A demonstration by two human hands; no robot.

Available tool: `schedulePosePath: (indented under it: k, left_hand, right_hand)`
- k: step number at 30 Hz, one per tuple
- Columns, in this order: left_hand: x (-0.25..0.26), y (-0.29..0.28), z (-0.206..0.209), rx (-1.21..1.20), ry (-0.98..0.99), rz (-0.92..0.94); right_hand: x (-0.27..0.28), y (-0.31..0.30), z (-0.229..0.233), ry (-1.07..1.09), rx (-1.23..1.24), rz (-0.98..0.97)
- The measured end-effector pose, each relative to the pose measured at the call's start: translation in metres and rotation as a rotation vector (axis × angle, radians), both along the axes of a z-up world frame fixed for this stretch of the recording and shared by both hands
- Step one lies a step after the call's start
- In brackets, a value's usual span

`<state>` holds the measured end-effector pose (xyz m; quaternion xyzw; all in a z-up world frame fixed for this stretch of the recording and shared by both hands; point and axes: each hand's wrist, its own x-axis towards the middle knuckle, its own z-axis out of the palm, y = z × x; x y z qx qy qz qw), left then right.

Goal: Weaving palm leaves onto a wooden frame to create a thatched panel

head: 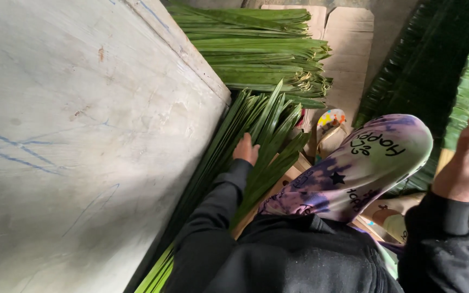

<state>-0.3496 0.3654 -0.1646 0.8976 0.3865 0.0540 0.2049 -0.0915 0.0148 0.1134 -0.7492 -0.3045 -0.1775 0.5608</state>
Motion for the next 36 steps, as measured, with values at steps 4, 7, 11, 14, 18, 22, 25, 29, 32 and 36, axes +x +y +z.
schedulePosePath:
  k: [4, 7, 11, 14, 18, 22, 25, 29, 32, 36]
  left_hand:
    - [0.02, -0.011, -0.014, 0.074, 0.136, 0.061]
    - [0.022, -0.002, -0.023, 0.039, 0.23, 0.096]
    - [0.015, 0.044, -0.045, -0.284, 0.249, 0.172]
    - [0.0, 0.059, 0.007, -0.673, -0.063, 0.147]
    - [0.001, 0.052, 0.095, -0.898, -0.253, 0.019]
    - [0.005, 0.051, 0.128, -0.9, -0.407, -0.116]
    - [0.006, 0.047, 0.182, -0.716, -0.35, -0.073]
    - [-0.005, 0.051, 0.197, -0.646, -0.44, -0.053]
    - [0.001, 0.031, 0.228, -0.875, -0.548, -0.115]
    - [0.032, -0.02, 0.244, -0.962, -0.579, -0.247]
  right_hand:
    - [-0.032, 0.05, 0.056, -0.076, 0.05, 0.072]
    - [-0.046, 0.07, 0.071, -0.06, 0.032, 0.138]
    - [-0.048, 0.08, 0.056, 0.07, 0.056, 0.222]
    - [-0.046, 0.084, 0.043, 0.259, 0.11, 0.314]
    - [-0.049, 0.109, 0.028, 0.566, 0.132, 0.394]
    - [-0.056, 0.141, 0.002, 0.746, 0.135, 0.549]
    - [-0.057, 0.145, -0.005, 0.88, 0.086, 0.592]
    - [-0.056, 0.146, 0.003, 1.002, 0.115, 0.539]
    - [-0.059, 0.149, 0.014, 1.094, 0.149, 0.628]
    - [-0.067, 0.151, -0.002, 1.133, 0.121, 0.719]
